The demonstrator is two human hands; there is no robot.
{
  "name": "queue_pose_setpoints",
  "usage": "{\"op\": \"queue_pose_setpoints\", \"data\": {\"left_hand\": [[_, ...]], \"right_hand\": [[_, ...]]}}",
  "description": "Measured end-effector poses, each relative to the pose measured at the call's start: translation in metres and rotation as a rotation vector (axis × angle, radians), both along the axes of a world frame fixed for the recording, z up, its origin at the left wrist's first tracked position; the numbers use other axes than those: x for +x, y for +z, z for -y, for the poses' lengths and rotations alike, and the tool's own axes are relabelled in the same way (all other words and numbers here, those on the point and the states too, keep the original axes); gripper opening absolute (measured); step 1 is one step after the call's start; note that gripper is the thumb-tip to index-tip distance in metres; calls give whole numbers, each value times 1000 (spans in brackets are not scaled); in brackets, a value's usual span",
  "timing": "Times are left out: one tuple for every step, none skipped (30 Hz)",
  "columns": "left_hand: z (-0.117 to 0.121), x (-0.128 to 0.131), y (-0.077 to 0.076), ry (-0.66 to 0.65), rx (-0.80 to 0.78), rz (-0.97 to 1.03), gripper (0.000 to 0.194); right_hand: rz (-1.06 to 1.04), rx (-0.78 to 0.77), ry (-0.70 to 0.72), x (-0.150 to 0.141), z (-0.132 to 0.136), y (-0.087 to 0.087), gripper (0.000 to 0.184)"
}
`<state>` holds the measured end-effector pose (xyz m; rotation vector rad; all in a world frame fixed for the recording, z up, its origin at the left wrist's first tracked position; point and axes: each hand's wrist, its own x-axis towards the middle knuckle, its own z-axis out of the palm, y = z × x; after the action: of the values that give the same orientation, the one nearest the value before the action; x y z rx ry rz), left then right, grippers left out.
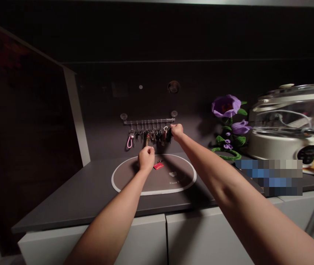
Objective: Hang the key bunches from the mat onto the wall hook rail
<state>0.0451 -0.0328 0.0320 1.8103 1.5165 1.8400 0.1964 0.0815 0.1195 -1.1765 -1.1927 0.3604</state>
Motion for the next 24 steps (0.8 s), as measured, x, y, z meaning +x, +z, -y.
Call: {"op": "queue_pose_setpoints", "data": {"left_hand": [[0, 0, 0, 1, 3, 3, 22], [0, 0, 0, 1, 4, 6, 21], [0, 0, 0, -1, 4, 9, 21], [0, 0, 0, -4, 4, 11, 21], [-1, 0, 0, -6, 6, 12, 21], [-1, 0, 0, -6, 8, 11, 21], [-1, 0, 0, -5, 11, 10, 21], [-1, 0, 0, -3, 14, 9, 21], [-1, 0, 0, 1, 15, 8, 22], [-1, 1, 0, 6, 15, 7, 22], [-1, 1, 0, 8, 15, 7, 22], [-1, 1, 0, 9, 14, 8, 22], [-1, 0, -1, 8, 12, 11, 22], [-1, 0, -1, 7, 9, 13, 22], [-2, 0, -1, 3, 5, 16, 21], [-3, 0, -2, -2, 3, 19, 21], [-4, 0, -2, -7, 1, 21, 21], [-5, -1, -3, -12, 1, 22, 21], [-6, -1, -3, -16, 2, 23, 21], [-7, -1, -4, -20, 2, 24, 21], [-7, -1, -4, -25, 2, 25, 21], [-8, -2, -4, -29, -1, 25, 21], [-8, -2, -4, -32, -6, 27, 21], [-8, -2, -5, -35, -10, 28, 21]], "right_hand": [[-36, -23, -29, -2, 0, 0, 20], [-72, -47, -54, -3, 1, 1, 18], [-97, -65, -71, -5, 2, 1, 17], [-106, -70, -78, -5, 2, 0, 16], [-111, -70, -82, -6, 3, 0, 15], [-116, -71, -88, -6, 3, -1, 15], [-119, -69, -95, -6, 3, -3, 14], [-121, -65, -103, -6, 3, -4, 13], [-122, -61, -109, -5, 3, -5, 13], [-122, -59, -110, -5, 3, -7, 12], [-123, -59, -105, -4, 2, -8, 12], [-124, -60, -97, -4, 2, -9, 12], [-125, -63, -86, -4, 2, -10, 12], [-127, -66, -77, -3, 2, -11, 13], [-127, -68, -71, -3, 2, -12, 13], [-124, -69, -66, -3, 2, -13, 14], [-118, -68, -63, -3, 2, -13, 15], [-109, -66, -57, -3, 2, -14, 15], [-99, -63, -53, -2, 1, -15, 15], [-87, -58, -48, -2, 1, -15, 15], [-75, -51, -42, -1, 2, -16, 15], [-64, -44, -37, 0, 2, -17, 15], [-53, -36, -31, 0, 3, -18, 15], [-40, -30, -23, 1, 5, -18, 16]]}}
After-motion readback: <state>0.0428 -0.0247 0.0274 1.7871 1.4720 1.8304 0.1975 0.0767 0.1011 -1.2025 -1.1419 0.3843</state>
